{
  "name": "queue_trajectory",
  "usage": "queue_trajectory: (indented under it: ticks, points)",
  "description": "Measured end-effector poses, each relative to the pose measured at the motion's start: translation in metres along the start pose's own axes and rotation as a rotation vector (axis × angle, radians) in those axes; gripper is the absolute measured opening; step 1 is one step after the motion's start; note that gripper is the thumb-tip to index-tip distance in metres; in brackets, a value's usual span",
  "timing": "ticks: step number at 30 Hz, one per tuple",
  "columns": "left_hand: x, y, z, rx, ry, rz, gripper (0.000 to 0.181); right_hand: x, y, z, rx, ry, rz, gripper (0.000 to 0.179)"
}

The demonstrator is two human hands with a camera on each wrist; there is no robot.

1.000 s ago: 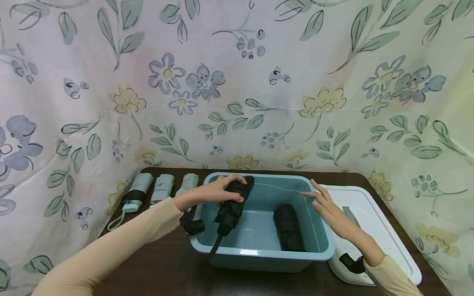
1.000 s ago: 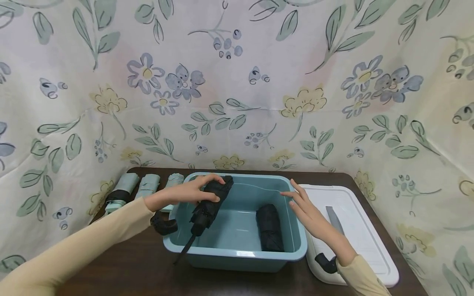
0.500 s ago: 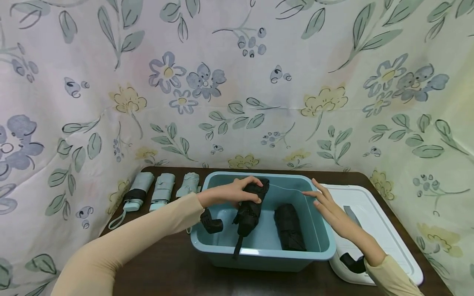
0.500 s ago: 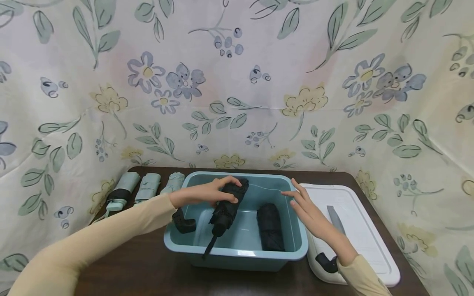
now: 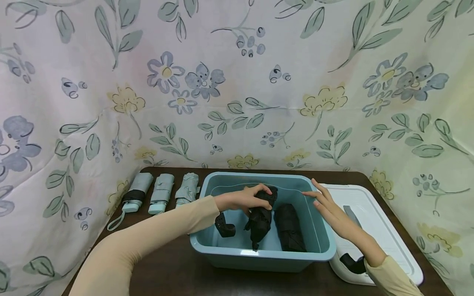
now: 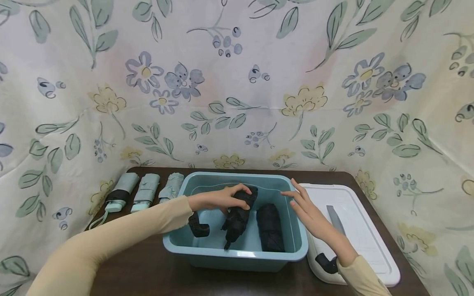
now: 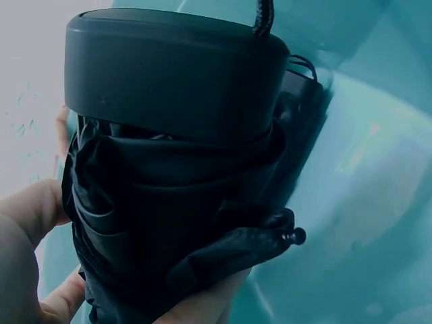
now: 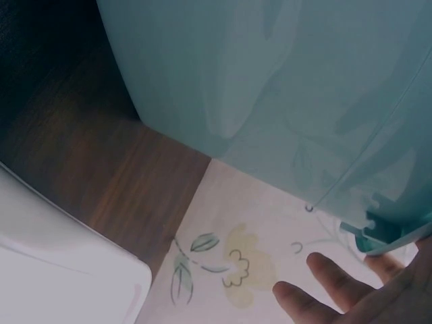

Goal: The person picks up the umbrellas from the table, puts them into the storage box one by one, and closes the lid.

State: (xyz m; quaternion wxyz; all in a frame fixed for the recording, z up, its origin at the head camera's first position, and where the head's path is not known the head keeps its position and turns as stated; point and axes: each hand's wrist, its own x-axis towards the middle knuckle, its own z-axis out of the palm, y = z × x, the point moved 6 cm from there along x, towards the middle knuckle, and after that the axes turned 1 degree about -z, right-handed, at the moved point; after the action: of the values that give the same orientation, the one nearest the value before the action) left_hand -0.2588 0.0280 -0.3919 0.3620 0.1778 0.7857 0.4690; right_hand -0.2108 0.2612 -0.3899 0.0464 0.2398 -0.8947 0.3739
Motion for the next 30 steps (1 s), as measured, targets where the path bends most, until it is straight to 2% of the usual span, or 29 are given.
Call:
queue_trajectory:
  ticks: [6,15,19,25,30]
  points:
    - [0.012,-0.007,0.011,0.044,0.013,-0.036,0.039,0.001,0.002,0.004,0.005,-0.007,0.014,0.036]
    - [0.023,-0.005,0.026,0.042,0.014,-0.040,0.038,0.000,0.001,0.001,0.018,-0.007,0.009,0.036]
    - [0.030,-0.012,0.029,0.039,0.020,-0.064,0.037,0.000,0.000,0.001,0.025,-0.010,0.008,0.036]
    - [0.036,-0.025,0.033,0.090,0.068,-0.114,0.038,0.000,-0.001,0.001,0.040,-0.003,0.010,0.036]
    - [0.037,-0.030,0.035,0.113,0.096,-0.128,0.039,0.001,-0.002,0.001,0.053,-0.003,0.002,0.035]
